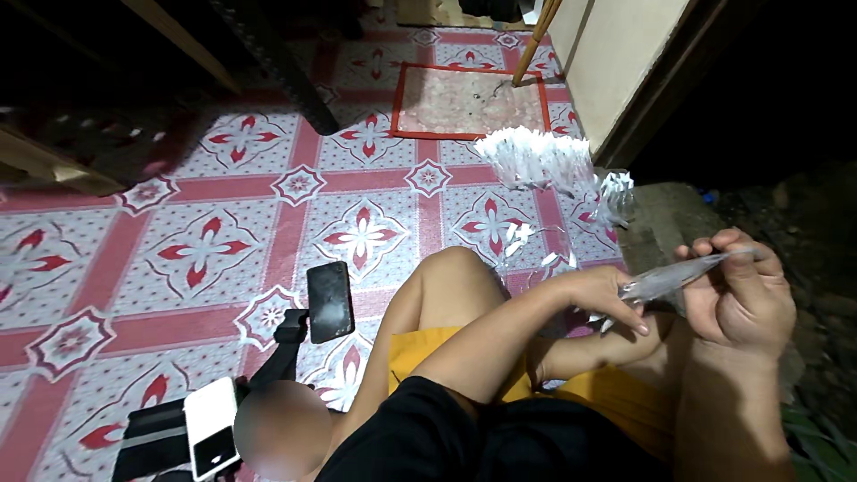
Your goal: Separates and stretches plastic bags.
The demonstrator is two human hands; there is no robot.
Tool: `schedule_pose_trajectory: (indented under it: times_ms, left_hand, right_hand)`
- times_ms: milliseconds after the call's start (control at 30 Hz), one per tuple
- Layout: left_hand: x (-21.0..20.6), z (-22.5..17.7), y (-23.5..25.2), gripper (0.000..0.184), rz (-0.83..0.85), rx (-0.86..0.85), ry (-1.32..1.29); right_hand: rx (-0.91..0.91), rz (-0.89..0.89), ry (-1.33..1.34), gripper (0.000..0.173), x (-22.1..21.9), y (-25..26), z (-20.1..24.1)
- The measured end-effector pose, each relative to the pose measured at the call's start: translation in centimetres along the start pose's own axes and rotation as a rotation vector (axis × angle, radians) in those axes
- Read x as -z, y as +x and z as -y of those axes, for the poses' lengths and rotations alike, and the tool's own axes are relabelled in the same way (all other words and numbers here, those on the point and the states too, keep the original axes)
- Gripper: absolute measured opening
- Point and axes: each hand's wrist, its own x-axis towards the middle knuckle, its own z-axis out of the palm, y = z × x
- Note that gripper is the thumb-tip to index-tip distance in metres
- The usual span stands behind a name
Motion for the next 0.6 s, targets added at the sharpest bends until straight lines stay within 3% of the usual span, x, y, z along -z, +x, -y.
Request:
schedule_pose_trajectory:
  times_ms: [100, 167, 267, 400, 467, 600]
  left_hand:
    - [0.3, 1.6, 0.4, 0.054, -0.023, 0.132, 0.173]
    - [1.6, 0.5, -1.0, 0.064, -0.066, 0.250, 0.297]
    - [5.0, -2.2, -4.9, 0.077, -0.136, 0.589, 0.509]
    - [8.2, -3.3, -8.8, 0.040, -0.442, 1.091, 0.655]
    - [8.5, -3.5, -9.4, 0.050, -0.600, 1.233, 0.615]
    - [6.6, -6.9, -7.8, 0.061, -0.615, 1.384, 0.552]
  right_hand:
    - [0.032, -0.054, -0.036, 0.017, -0.3, 0.0, 0.6]
    - [0.038, -0.066, -0.037, 0.018, 0.1, -0.2, 0.3]
    - [0.053, -0.062, -0.007, 0.019, 0.7, 0.0, -0.1]
    - [0.031, -0.128, 0.021, 0.019, 1.0, 0.3, -0.2]
    - [0.009, -0.167, 0.035, 0.019, 2.1, 0.1, -1.2]
    - [-0.035, -0.195, 0.046, 0.021, 3.5, -0.5, -2.3]
